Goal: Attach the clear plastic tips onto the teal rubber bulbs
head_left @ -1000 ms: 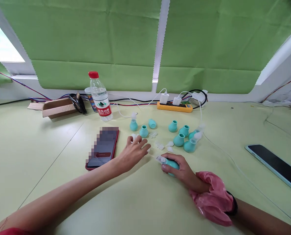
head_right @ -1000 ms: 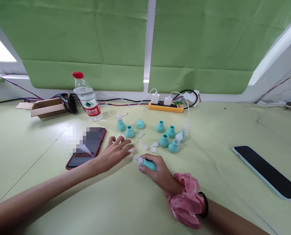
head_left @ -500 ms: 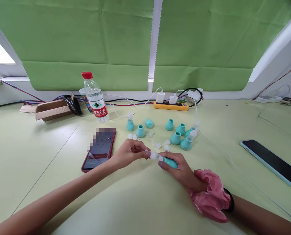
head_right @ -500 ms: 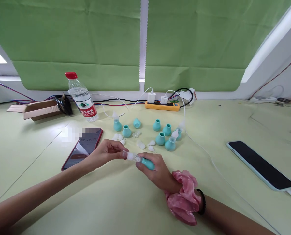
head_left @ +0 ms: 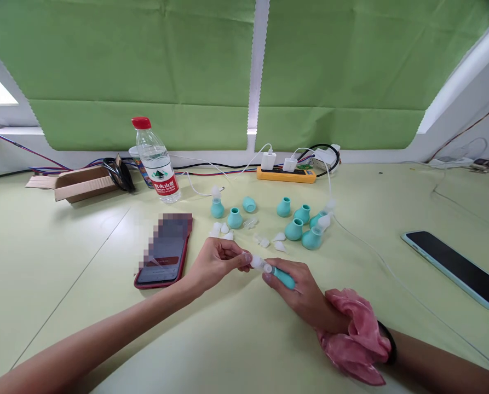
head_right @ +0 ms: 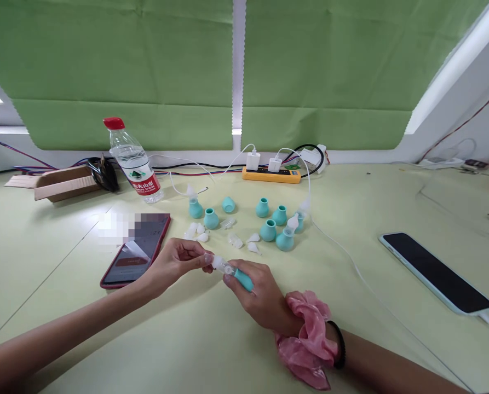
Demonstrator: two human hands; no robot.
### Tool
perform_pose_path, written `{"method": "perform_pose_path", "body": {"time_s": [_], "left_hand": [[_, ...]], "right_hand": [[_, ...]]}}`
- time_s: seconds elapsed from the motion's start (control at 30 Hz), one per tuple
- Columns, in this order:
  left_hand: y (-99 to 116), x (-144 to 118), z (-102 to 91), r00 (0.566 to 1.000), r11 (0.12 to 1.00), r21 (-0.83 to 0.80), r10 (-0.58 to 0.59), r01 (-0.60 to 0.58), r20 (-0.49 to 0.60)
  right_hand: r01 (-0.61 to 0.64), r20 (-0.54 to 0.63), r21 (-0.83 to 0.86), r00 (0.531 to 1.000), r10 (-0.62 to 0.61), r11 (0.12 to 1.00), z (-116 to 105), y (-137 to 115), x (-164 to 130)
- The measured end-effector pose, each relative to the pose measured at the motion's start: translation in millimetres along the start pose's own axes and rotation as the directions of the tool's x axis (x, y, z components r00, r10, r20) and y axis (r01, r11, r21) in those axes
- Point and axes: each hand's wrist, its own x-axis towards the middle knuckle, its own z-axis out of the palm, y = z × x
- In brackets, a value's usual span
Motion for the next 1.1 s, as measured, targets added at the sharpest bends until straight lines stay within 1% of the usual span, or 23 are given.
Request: {"method": "perform_pose_path", "body": {"time_s": [0.07, 0.13, 0.27, 0.4, 0.47, 0.53, 0.57, 0.63, 0.67, 0.73, 0.77, 0.8, 0.87, 0.9, 1.0, 1.03, 1.1], "left_hand": [[0, -1, 0.0, 1.000, 1.000, 0.021, 0.002, -0.002, 0.001], [0, 0, -1.3, 1.000, 0.999, 0.049, -0.007, 0.006, 0.026], [-1, 2, -5.7, 0.997, 0.998, 0.069, -0.008, 0.003, 0.080], [-3, 3, -7.4, 0.994, 0.997, 0.070, 0.012, -0.019, 0.110], [-1, 2, -7.4, 0.993, 0.996, 0.077, 0.031, -0.040, 0.110], [4, 2, -8.3, 0.993, 0.992, 0.097, 0.067, -0.076, 0.101], [9, 3, -9.2, 0.991, 0.987, 0.117, 0.099, -0.109, 0.087], [20, 9, -12.1, 0.977, 0.958, 0.188, 0.212, -0.215, 0.036], [27, 13, -13.7, 0.957, 0.929, 0.239, 0.291, -0.283, 0.003], [40, 26, -16.5, 0.889, 0.837, 0.367, 0.455, -0.406, -0.053], [45, 34, -17.3, 0.859, 0.786, 0.434, 0.509, -0.440, -0.052], [50, 44, -17.5, 0.839, 0.735, 0.502, 0.543, -0.456, -0.034], [54, 64, -16.5, 0.812, 0.629, 0.628, 0.584, -0.457, 0.007], [54, 74, -15.4, 0.806, 0.584, 0.674, 0.591, -0.452, 0.030], [48, 101, -11.8, 0.839, 0.456, 0.792, 0.529, -0.407, 0.126], [45, 108, -10.8, 0.842, 0.407, 0.818, 0.513, -0.407, 0.164], [42, 117, -9.1, 0.837, 0.333, 0.841, 0.496, -0.427, 0.229]], "right_hand": [[0.015, -0.028, -0.029, 0.999, -0.016, 0.999, 1, 0, -2], [0.042, -0.027, -0.050, 0.999, -0.043, 0.998, 1, 0, -2], [0.069, 0.026, -0.053, 0.997, -0.068, 0.996, -2, 2, -2], [0.047, 0.067, -0.020, 0.997, -0.046, 0.999, -5, 1, 2], [0.012, 0.091, 0.023, 0.996, -0.014, 1.000, -7, 0, 5], [-0.038, 0.105, 0.113, 0.994, 0.026, 0.993, -8, 1, 10], [-0.060, 0.085, 0.176, 0.995, 0.046, 0.983, -9, 2, 12], [-0.085, -0.027, 0.309, 0.995, 0.098, 0.947, -9, 8, 15], [-0.090, -0.101, 0.366, 0.986, 0.135, 0.926, -8, 11, 16], [-0.098, -0.232, 0.433, 0.948, 0.217, 0.896, -5, 18, 15], [-0.106, -0.276, 0.447, 0.928, 0.250, 0.888, -3, 22, 14], [-0.114, -0.301, 0.452, 0.914, 0.271, 0.885, -1, 25, 13], [-0.120, -0.299, 0.441, 0.915, 0.271, 0.889, 2, 29, 12], [-0.116, -0.281, 0.430, 0.925, 0.255, 0.896, 4, 31, 11], [-0.103, -0.212, 0.355, 0.959, 0.187, 0.929, 5, 34, 12], [-0.097, -0.201, 0.302, 0.966, 0.163, 0.948, 4, 34, 13], [-0.089, -0.174, 0.143, 0.978, 0.114, 0.986, 3, 35, 14]]}}
